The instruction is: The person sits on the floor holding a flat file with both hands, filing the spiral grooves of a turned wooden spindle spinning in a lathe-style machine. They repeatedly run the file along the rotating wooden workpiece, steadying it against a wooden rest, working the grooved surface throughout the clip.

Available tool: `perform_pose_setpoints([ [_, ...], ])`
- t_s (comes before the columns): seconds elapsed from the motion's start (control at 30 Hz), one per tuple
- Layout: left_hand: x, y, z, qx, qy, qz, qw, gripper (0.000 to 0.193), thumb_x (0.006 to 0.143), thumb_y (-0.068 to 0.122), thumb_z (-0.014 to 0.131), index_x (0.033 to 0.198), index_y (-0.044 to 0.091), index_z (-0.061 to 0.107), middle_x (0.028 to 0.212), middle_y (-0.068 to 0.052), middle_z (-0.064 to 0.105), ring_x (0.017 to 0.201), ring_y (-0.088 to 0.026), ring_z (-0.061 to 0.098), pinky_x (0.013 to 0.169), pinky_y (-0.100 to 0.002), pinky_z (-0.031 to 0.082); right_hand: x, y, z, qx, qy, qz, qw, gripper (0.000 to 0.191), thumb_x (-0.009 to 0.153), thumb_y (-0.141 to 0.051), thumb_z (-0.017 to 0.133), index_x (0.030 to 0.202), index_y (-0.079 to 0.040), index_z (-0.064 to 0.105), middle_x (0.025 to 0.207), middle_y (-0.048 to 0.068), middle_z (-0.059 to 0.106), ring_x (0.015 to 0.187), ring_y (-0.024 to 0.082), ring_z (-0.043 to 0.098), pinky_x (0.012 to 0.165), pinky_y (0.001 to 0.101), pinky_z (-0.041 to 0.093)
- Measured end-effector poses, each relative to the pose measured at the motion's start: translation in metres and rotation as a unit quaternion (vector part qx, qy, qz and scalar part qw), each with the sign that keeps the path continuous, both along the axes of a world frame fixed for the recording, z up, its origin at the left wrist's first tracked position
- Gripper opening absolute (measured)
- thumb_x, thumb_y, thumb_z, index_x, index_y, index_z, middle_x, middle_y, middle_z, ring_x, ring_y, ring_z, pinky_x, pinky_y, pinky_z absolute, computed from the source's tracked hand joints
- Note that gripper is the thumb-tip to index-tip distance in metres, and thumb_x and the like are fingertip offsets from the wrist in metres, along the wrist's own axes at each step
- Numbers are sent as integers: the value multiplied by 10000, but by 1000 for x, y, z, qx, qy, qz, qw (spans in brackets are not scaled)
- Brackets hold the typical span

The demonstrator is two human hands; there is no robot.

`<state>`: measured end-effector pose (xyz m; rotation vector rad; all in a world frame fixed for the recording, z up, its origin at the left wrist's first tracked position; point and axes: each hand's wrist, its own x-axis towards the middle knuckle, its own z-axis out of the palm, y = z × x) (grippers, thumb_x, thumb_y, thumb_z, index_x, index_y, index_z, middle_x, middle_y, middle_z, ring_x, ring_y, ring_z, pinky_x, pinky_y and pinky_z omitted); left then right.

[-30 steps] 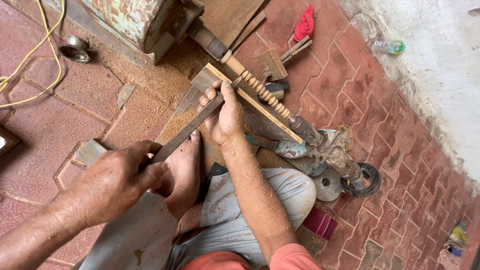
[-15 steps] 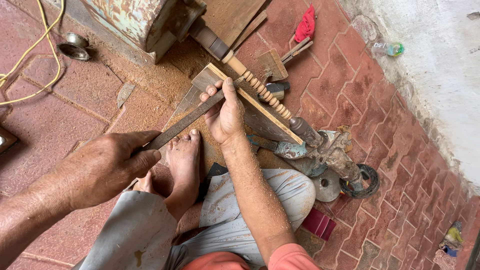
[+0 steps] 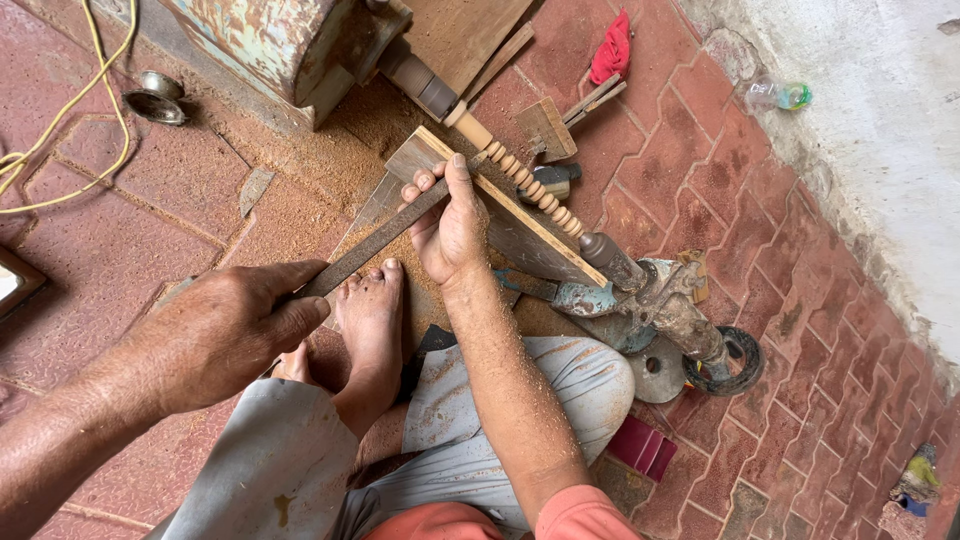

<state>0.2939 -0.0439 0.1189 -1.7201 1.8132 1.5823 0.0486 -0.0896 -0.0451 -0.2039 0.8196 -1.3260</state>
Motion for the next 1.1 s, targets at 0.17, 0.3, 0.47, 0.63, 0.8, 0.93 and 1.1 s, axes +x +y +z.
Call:
perform_pose_setpoints([
  [0.17, -3, 3, 2, -2, -5, 1, 1000, 478, 984, 448, 599, 1436, 294, 616, 871, -114, 766, 837, -265, 773, 818, -418, 592, 0, 0, 0, 1, -9, -3, 1000, 309, 1045, -425, 622, 949, -146, 528, 853, 10, 565, 811, 166, 592, 731, 316, 540],
  [0.3, -5, 8, -4, -1, 18, 16, 1000, 463, 992, 439, 592, 1411, 250, 643, 863, -126, 775, 865, -255, 743, 831, -412, 585, -2, 1, 1, 0, -4, 2, 1000, 315, 1047, -436, 621, 958, -148, 529, 858, 7, 562, 812, 158, 586, 738, 310, 538],
  [0.47, -12, 24, -13, -32, 78, 59, 995, 517, 943, 397, 599, 1412, 179, 627, 909, -119, 787, 884, -263, 764, 834, -413, 581, -5, 4, 2, 4, 13, 9, 1000, 316, 1036, -453, 619, 957, -163, 522, 843, -13, 542, 792, 141, 567, 718, 310, 529],
  [0.63, -22, 39, -13, -9, 76, 89, 993, 516, 971, 414, 606, 1439, 198, 607, 915, -131, 805, 882, -283, 786, 846, -411, 584, -10, 6, 1, 2, 5, 26, 1000, 318, 1038, -456, 621, 955, -168, 514, 832, -15, 532, 767, 133, 548, 682, 293, 484],
  [0.8, -29, 46, -10, -32, 65, 90, 993, 567, 944, 411, 603, 1467, 195, 584, 958, -165, 782, 923, -320, 772, 846, -438, 572, -11, 7, 5, 7, 10, 28, 1000, 322, 1026, -463, 625, 948, -172, 511, 819, -15, 539, 757, 134, 544, 680, 298, 476],
  [0.93, -31, 46, -8, -61, 81, 88, 991, 565, 943, 408, 601, 1458, 175, 594, 995, -169, 767, 954, -329, 752, 841, -448, 560, -12, 8, 11, 11, 17, 37, 999, 330, 1011, -470, 639, 941, -172, 516, 816, -10, 559, 755, 135, 555, 686, 301, 491],
  [1.1, -27, 44, -5, -72, 46, 65, 994, 582, 916, 392, 627, 1460, 190, 581, 1037, -174, 770, 994, -330, 760, 888, -439, 572, -17, 7, 14, 32, 33, 50, 998, 319, 1001, -438, 667, 946, -144, 559, 824, 18, 606, 760, 156, 595, 718, 314, 531],
])
